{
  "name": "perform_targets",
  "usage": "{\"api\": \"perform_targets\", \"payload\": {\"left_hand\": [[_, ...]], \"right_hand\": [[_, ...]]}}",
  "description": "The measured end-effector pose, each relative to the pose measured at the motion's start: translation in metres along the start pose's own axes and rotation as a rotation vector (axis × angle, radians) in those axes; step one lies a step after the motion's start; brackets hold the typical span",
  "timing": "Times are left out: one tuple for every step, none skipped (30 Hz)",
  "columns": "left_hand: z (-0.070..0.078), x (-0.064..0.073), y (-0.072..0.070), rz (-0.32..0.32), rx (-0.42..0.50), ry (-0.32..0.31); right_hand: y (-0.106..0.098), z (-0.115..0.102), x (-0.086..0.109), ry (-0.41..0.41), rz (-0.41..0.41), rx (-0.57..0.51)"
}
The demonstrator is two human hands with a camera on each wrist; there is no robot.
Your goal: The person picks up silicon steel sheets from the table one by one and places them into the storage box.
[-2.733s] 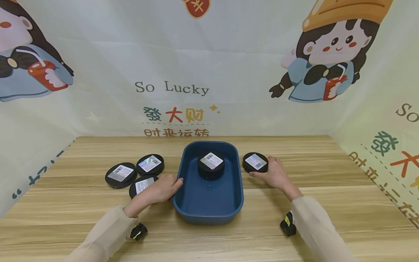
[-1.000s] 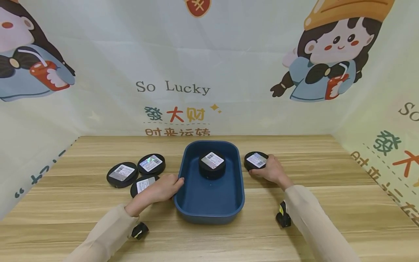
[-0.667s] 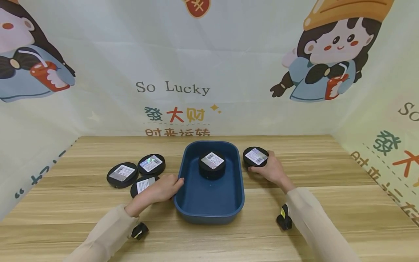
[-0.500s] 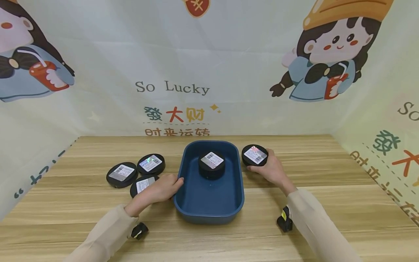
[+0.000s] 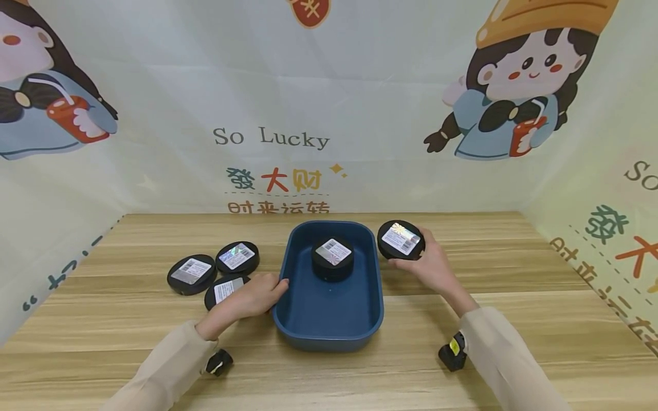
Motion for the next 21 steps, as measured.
{"api": "perform_targets", "payload": {"left_hand": [[0.000, 0.000, 0.000, 0.001, -0.003, -0.001], [0.000, 0.000, 0.000, 0.001, -0.006, -0.001], [0.000, 0.000, 0.000, -0.001, -0.006, 0.000], [0.000, 0.000, 0.000, 0.000, -0.008, 0.000], [0.000, 0.000, 0.000, 0.001, -0.010, 0.000], [0.001, 0.000, 0.000, 0.001, -0.010, 0.000], [0.000, 0.000, 0.000, 0.000, -0.010, -0.001], [0.000, 0.000, 0.000, -0.001, -0.009, -0.001], [0.001, 0.000, 0.000, -0.001, -0.007, 0.000], [0.001, 0.000, 0.000, -0.001, -0.006, 0.000], [0.001, 0.000, 0.000, -0.002, -0.005, 0.001], [0.001, 0.000, 0.000, -0.002, -0.003, 0.001], [0.001, 0.000, 0.000, -0.004, -0.002, 0.000], [0.000, 0.000, 0.000, -0.005, 0.001, -0.001], [0.000, 0.000, 0.000, -0.006, 0.003, -0.002], [0.000, 0.000, 0.000, -0.006, 0.004, -0.003], [0.000, 0.000, 0.000, -0.006, 0.004, -0.004], [0.000, 0.000, 0.000, -0.006, 0.005, -0.005], [0.000, 0.000, 0.000, -0.005, 0.004, -0.006], [0.000, 0.001, 0.000, -0.005, 0.004, -0.005], [0.000, 0.001, 0.000, -0.004, 0.003, -0.005]], "right_hand": [[0.000, -0.001, 0.001, -0.004, -0.001, -0.014], [0.000, -0.003, 0.001, -0.009, -0.002, -0.026], [0.000, -0.004, 0.002, -0.015, -0.002, -0.035], [-0.001, -0.005, 0.002, -0.021, -0.001, -0.046], [0.000, -0.007, 0.002, -0.026, -0.001, -0.054], [-0.001, -0.008, 0.002, -0.031, 0.001, -0.062], [-0.001, -0.009, 0.003, -0.035, 0.001, -0.070], [-0.001, -0.011, 0.003, -0.040, 0.002, -0.076], [0.000, -0.012, 0.003, -0.045, 0.003, -0.083], [0.000, -0.015, 0.003, -0.049, 0.001, -0.091], [0.001, -0.017, 0.004, -0.054, -0.001, -0.098], [0.001, -0.020, 0.004, -0.059, -0.003, -0.106], [0.002, -0.023, 0.005, -0.062, -0.007, -0.117], [0.003, -0.025, 0.005, -0.066, -0.010, -0.123], [0.004, -0.028, 0.006, -0.070, -0.015, -0.128], [0.005, -0.031, 0.007, -0.076, -0.017, -0.130], [0.006, -0.034, 0.007, -0.082, -0.019, -0.132], [0.008, -0.037, 0.008, -0.090, -0.022, -0.134], [0.009, -0.040, 0.008, -0.098, -0.024, -0.137], [0.010, -0.043, 0.008, -0.110, -0.025, -0.136], [0.012, -0.046, 0.009, -0.122, -0.028, -0.140]]}}
Point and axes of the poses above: each hand's wrist, its own x-axis away from the middle knuckle, its own y-axis out of the palm, z = x × y, the point moved 10 cm from there along -x, towards the middle knuckle, and after that the axes turned 7 degrees about -x, right-handed, at the moved point
